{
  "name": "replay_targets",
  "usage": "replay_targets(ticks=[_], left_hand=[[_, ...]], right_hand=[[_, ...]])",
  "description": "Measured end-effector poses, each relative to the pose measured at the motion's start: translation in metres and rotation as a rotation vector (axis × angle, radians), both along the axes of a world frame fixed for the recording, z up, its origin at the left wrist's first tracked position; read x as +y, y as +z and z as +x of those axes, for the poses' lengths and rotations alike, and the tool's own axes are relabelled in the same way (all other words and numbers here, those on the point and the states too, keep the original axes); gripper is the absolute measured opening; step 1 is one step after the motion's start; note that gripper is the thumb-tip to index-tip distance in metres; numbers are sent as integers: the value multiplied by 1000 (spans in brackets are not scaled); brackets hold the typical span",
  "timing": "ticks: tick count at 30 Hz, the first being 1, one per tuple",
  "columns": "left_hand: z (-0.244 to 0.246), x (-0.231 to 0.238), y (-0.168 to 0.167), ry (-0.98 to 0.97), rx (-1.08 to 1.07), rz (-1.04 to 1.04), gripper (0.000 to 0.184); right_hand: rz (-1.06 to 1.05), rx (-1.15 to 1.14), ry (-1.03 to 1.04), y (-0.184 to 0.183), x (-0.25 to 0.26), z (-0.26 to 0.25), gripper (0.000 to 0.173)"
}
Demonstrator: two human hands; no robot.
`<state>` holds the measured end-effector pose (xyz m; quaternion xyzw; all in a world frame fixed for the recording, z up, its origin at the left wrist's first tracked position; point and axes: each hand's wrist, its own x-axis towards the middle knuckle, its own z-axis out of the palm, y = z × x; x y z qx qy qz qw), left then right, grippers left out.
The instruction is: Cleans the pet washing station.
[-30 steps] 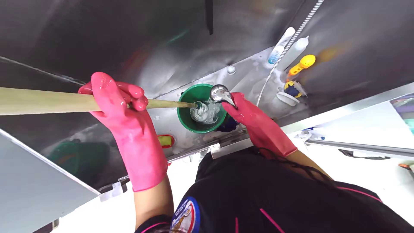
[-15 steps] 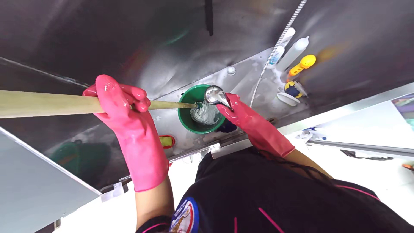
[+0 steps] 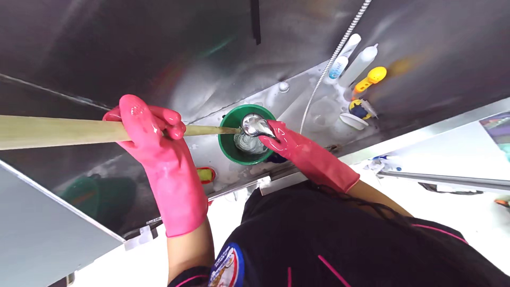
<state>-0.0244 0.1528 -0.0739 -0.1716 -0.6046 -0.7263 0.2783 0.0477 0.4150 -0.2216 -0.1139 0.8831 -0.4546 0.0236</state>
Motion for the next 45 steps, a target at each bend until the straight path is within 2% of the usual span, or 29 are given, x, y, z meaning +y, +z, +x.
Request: replay_targets(ticks=[5,10,14,18,22,29,32,36,39,42,45], left_hand=[[1,4,2,10,-19,-3,26],[1,6,1,10,-7,10,25],[3,7,1,11,-6,-16,27],[5,8,1,28,-17,-14,25],[7,3,-1,-2,-43,-41,24],[1,9,3,-2,-7,2,26],[0,9,3,-6,1,12,25],[0,6,3,6,-24,1,27],[-1,3,1,7,-25,1,25],[-3,0,-1,11,-6,11,26],[-3,-2,-1,16,-8,8,26]], right_hand=[[-93,50,73,7,6,2,53],[-95,64,77,7,10,7,56],[-151,16,75,7,12,9,59],[-76,-109,25,15,4,5,63],[-228,0,120,4,6,4,61],[-218,-80,15,21,-5,7,64],[-220,-77,-2,13,-5,4,62],[-2,-168,9,26,5,6,60],[67,-220,-57,23,6,3,56],[37,-203,-181,10,3,-3,58],[-70,-298,-197,18,5,-8,60]])
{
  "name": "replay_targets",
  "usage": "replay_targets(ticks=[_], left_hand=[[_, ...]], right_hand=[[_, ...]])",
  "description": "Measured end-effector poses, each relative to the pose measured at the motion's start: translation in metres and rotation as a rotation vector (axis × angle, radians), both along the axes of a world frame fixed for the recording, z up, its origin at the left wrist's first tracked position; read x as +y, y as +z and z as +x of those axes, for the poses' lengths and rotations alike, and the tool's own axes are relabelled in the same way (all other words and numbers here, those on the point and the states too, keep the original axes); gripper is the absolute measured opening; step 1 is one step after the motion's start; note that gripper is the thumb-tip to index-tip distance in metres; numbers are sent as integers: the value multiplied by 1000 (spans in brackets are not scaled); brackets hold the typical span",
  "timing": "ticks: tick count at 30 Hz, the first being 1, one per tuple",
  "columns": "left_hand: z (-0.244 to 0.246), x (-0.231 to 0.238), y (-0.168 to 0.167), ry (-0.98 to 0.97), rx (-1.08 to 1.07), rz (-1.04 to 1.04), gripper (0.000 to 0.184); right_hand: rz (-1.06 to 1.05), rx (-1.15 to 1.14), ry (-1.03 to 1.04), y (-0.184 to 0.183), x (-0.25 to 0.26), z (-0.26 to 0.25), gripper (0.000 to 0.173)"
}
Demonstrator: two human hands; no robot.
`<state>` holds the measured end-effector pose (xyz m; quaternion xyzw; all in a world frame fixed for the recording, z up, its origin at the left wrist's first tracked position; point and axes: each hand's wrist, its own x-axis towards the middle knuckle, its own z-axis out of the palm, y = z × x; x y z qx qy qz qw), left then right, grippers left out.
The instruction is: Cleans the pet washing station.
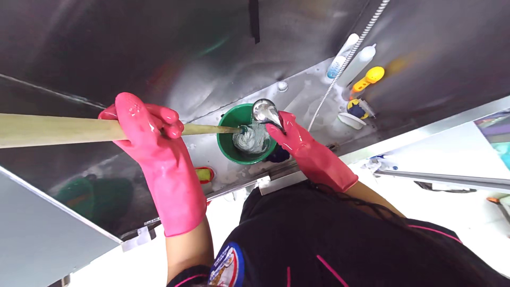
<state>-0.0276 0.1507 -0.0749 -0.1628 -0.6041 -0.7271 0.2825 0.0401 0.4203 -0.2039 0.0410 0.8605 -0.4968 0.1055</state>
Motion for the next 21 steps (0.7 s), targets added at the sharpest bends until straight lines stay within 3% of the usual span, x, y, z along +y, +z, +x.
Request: replay_targets(ticks=[5,21], left_hand=[[-3,-2,0,1,3,2,24],[-5,5,4,-6,-22,-15,30]], right_hand=[[-77,29,26,1,1,1,61],[-7,-20,19,1,2,-4,60]])
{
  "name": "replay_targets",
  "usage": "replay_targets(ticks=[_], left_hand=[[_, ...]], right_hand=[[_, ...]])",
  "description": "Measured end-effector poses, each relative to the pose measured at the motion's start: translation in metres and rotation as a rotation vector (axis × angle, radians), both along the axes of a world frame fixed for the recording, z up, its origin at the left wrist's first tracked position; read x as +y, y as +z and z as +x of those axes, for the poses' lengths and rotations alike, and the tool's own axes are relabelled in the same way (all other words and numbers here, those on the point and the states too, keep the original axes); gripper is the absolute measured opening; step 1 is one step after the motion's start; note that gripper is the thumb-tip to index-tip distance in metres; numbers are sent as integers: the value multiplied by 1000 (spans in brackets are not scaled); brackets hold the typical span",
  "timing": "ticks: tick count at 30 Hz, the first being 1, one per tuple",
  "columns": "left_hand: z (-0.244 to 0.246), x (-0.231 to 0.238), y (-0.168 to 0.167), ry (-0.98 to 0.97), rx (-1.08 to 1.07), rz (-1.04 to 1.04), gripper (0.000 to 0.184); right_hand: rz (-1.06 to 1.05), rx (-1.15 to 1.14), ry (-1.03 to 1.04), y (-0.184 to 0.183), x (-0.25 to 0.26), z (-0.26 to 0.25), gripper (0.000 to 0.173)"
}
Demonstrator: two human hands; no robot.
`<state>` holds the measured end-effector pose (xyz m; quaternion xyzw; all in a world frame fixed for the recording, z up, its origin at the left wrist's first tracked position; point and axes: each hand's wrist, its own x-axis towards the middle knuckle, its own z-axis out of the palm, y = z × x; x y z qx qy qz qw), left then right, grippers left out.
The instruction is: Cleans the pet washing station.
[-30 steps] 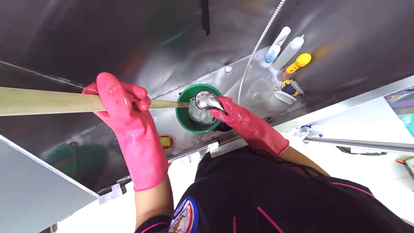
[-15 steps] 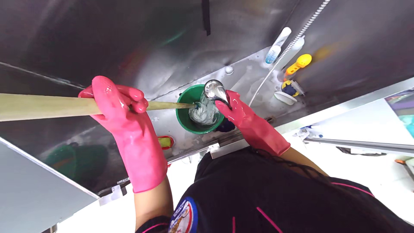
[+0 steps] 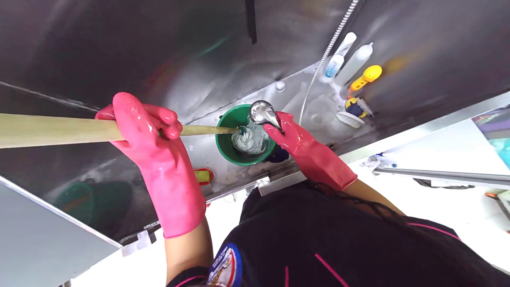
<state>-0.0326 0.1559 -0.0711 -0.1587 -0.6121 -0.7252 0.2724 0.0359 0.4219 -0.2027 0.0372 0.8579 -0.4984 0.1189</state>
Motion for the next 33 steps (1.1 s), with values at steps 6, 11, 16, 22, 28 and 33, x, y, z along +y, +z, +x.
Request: replay_targets(ticks=[6,11,16,22,28,33], left_hand=[[2,3,2,26,-7,18,28],[2,1,0,10,0,13,26],[-1,-2,-2,-8,18,-9,29],[0,-2,-2,-8,14,-16,28],[1,-1,0,-5,8,-12,29],[1,-4,-2,-1,2,7,28]], right_hand=[[41,-38,21,-1,0,-3,62],[53,-42,-13,2,1,-2,64],[76,-66,16,0,3,-2,60],[93,-98,20,-1,4,-2,55],[127,-91,2,-1,2,-3,57],[165,-81,1,2,1,-3,58]])
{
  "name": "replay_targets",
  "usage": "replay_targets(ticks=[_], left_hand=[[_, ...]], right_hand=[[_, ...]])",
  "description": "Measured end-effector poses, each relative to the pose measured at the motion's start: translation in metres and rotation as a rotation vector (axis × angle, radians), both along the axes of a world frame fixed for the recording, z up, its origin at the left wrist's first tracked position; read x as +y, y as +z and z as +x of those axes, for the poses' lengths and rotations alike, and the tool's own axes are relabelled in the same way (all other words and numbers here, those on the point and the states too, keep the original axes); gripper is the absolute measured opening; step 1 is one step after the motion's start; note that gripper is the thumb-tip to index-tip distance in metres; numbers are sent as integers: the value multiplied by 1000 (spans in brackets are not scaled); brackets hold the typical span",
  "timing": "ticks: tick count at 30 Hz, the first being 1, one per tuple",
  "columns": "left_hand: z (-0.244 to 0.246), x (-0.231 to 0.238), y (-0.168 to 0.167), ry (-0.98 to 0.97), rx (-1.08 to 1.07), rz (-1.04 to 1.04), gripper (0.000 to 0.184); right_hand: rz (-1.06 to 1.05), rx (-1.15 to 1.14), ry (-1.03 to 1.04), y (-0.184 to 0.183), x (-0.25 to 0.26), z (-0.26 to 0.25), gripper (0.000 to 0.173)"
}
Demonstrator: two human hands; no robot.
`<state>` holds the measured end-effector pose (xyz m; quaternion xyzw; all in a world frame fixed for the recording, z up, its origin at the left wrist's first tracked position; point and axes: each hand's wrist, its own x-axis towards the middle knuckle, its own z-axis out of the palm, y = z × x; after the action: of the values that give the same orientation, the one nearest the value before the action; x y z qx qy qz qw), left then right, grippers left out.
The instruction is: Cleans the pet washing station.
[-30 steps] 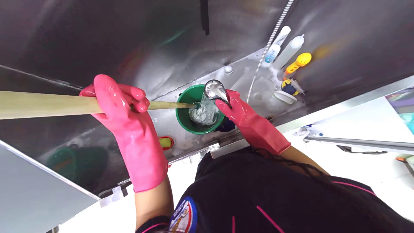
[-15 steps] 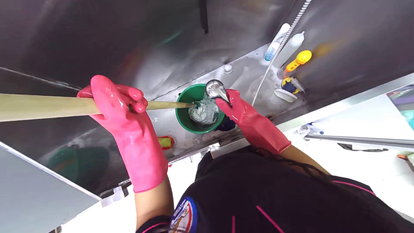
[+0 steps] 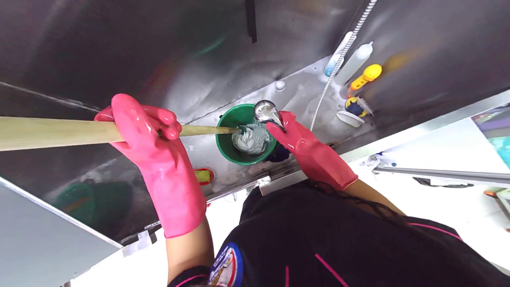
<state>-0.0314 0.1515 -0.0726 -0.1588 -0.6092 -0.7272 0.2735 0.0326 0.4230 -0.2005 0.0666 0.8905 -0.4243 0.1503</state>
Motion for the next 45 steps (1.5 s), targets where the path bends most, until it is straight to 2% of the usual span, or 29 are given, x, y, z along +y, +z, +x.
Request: replay_targets(ticks=[4,7,10,14,18,20,23,27,29,33,40,45], left_hand=[[-1,-4,-2,-8,13,12,26],[-1,-6,-3,-11,16,5,27],[-1,-6,-2,-11,14,-1,28],[-2,-5,-2,-10,0,1,28],[0,0,2,-7,0,-5,29],[-1,1,0,-17,5,-2,28],[-1,0,0,-19,3,-13,28],[-1,3,-1,-12,7,-6,27],[-1,3,0,-15,13,-9,27],[-3,3,-1,-29,22,-4,28],[-1,3,0,-27,16,-3,28],[0,1,-2,-5,3,-2,26]], right_hand=[[-8,-2,48,-4,2,0,58],[9,1,1,-1,-2,1,58],[-57,10,38,-6,0,1,55],[2,-16,62,4,-5,1,59],[-102,92,137,-13,-2,3,53],[-143,157,90,-19,-3,5,54],[-195,17,42,-17,-5,-1,59],[-213,11,37,-16,-5,0,55],[-262,-10,86,-7,-5,1,46],[-171,-3,126,-8,-5,0,48],[-24,-1,193,-29,-10,-6,37],[44,40,144,-24,-11,-4,45]])
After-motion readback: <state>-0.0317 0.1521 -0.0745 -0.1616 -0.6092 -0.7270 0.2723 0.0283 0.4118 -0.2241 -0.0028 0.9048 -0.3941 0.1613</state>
